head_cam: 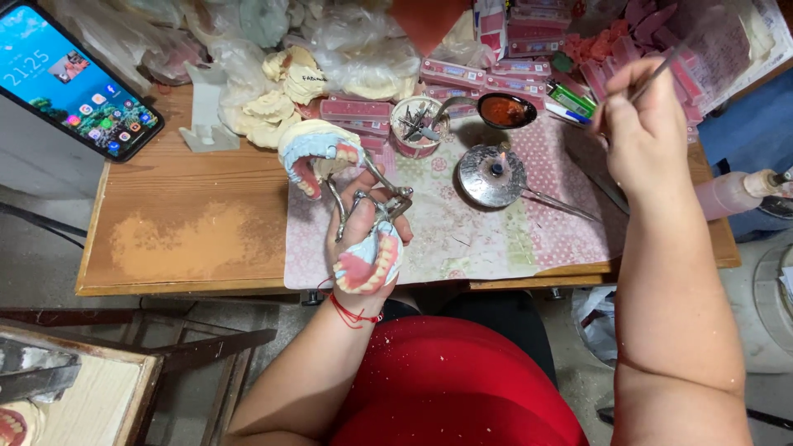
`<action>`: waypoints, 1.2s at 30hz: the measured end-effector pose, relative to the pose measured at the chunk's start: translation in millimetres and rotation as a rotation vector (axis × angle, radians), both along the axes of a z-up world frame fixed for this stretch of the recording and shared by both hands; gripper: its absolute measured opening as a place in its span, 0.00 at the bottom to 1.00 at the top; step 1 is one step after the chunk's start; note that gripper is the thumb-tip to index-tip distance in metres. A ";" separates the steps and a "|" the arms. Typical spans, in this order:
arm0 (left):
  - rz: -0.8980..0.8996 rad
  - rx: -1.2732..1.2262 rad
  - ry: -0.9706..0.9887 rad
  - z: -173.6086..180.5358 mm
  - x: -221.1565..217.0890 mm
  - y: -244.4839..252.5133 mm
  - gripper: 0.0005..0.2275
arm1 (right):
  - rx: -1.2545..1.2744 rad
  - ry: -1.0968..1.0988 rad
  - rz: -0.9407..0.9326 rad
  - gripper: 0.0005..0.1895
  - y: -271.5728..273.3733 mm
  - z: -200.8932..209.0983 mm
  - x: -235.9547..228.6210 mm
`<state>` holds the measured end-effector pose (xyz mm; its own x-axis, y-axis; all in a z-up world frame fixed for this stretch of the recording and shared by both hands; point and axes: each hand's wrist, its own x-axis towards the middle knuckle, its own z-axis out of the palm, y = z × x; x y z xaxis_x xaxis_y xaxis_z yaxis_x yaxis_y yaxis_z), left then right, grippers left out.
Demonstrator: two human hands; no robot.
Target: The person works on a dental model mounted on an articulator, using a metal tool to scrape and shape the pink material on the teeth. They also use a small bottle to apply a liquid to the model and a lighter to heat the tool tip over a flame.
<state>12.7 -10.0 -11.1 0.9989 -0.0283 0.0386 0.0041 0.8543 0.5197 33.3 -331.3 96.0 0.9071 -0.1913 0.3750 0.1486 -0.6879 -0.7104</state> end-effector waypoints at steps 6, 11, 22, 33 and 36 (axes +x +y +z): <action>-0.114 -0.156 0.123 -0.6 0.0 -2.1 0.14 | -0.569 0.291 -0.161 0.13 -32.1 -50.0 -27.0; -0.154 0.056 0.007 6.9 0.7 -1.3 0.11 | -0.657 0.063 -0.130 0.09 -45.0 -73.9 -42.7; -0.824 0.552 0.052 53.3 -10.1 25.8 0.15 | 0.399 0.203 0.883 0.63 53.6 -19.6 -91.2; -0.710 0.428 -0.057 47.7 -30.3 15.6 0.19 | 0.832 0.049 0.724 0.55 90.5 -40.1 -116.4; -0.560 0.287 -0.311 30.7 -31.1 19.0 0.44 | 1.089 -0.058 0.728 0.56 86.4 -64.5 -118.5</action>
